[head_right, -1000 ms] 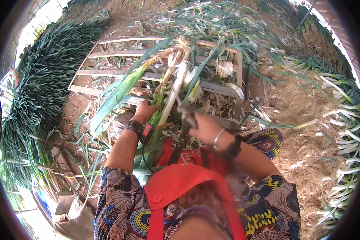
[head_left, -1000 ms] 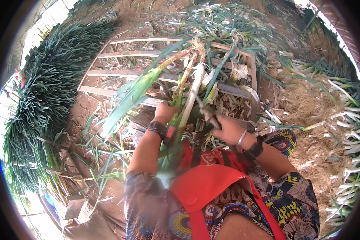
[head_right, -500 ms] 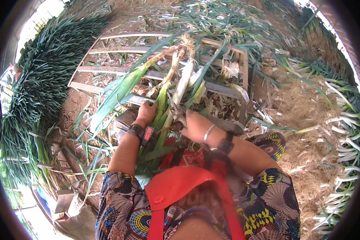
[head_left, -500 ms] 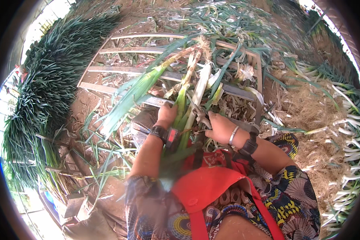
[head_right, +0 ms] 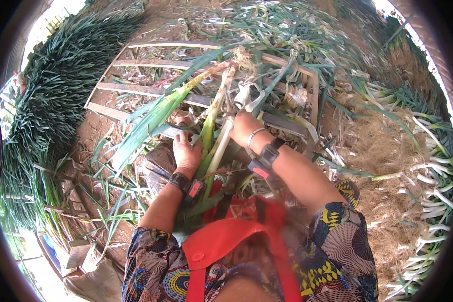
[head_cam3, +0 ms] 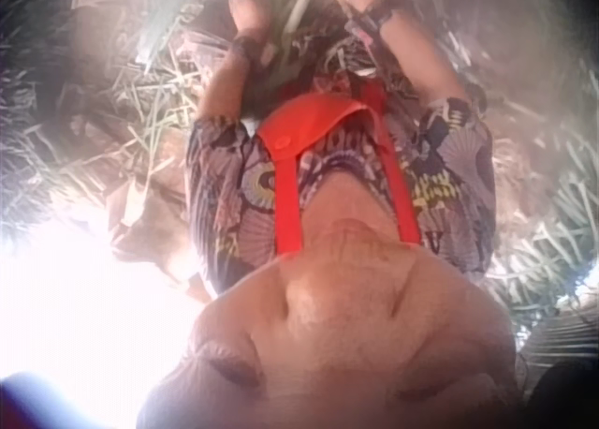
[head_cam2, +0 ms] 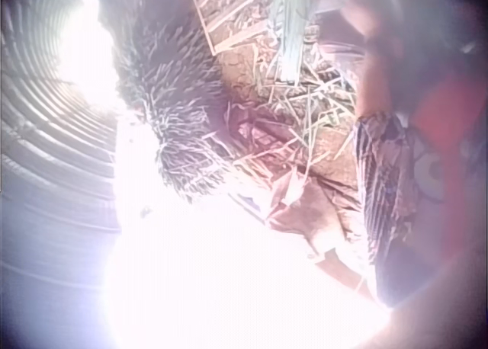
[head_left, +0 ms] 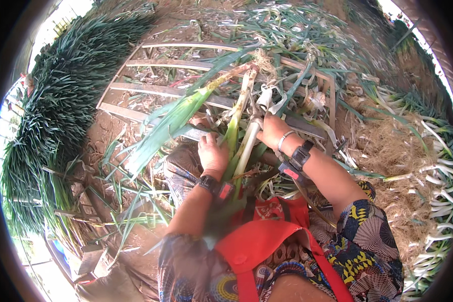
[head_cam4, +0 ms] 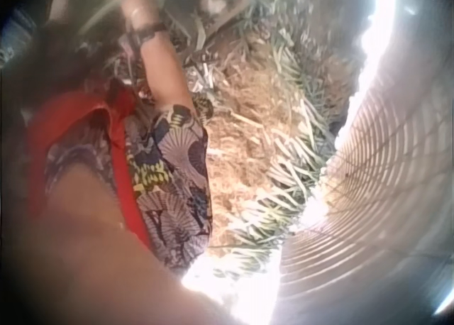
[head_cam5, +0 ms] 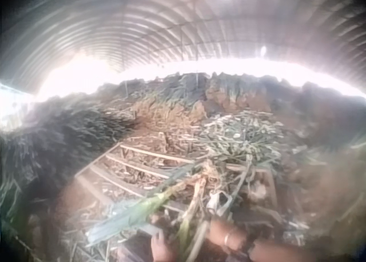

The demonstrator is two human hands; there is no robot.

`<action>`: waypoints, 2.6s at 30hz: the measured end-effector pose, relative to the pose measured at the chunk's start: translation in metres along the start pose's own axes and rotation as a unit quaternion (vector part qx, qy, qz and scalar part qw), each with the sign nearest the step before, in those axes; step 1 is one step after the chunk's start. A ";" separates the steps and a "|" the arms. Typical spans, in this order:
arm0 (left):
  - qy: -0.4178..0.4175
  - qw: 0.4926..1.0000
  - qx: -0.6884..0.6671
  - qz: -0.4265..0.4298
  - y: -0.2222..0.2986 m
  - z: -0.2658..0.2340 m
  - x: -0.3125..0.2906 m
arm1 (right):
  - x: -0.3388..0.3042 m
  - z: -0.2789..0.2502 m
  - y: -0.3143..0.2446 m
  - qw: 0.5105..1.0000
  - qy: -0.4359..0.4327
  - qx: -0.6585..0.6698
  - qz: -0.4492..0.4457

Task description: Trimming roots and peeling the outer layers of harvested leeks using trimming shears.

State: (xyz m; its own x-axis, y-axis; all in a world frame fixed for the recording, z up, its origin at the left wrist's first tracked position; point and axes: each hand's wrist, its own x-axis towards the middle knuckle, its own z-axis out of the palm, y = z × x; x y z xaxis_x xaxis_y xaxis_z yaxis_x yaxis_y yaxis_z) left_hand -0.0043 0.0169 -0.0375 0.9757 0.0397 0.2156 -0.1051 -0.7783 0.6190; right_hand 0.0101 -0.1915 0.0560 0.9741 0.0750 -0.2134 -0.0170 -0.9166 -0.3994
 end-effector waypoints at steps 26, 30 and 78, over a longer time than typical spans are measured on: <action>-0.314 0.949 0.005 -0.020 0.038 -0.057 0.053 | -0.050 -0.023 0.013 0.992 -0.011 0.111 0.053; -0.353 0.933 -0.064 -0.028 0.035 -0.082 0.037 | -0.086 0.001 0.029 0.993 -0.011 0.080 -0.086; -0.207 0.930 0.304 0.021 -0.018 -0.033 0.155 | -0.083 0.049 0.088 0.983 0.101 0.141 0.061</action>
State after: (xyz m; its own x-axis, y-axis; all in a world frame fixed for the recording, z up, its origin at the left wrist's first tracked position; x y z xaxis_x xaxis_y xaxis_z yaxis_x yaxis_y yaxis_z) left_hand 0.1427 0.0576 0.0102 0.9769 -0.1446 -0.1574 -0.1386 -0.9892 0.0486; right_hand -0.0829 -0.2591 -0.0047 0.9855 -0.1333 -0.1049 -0.1696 -0.7669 -0.6189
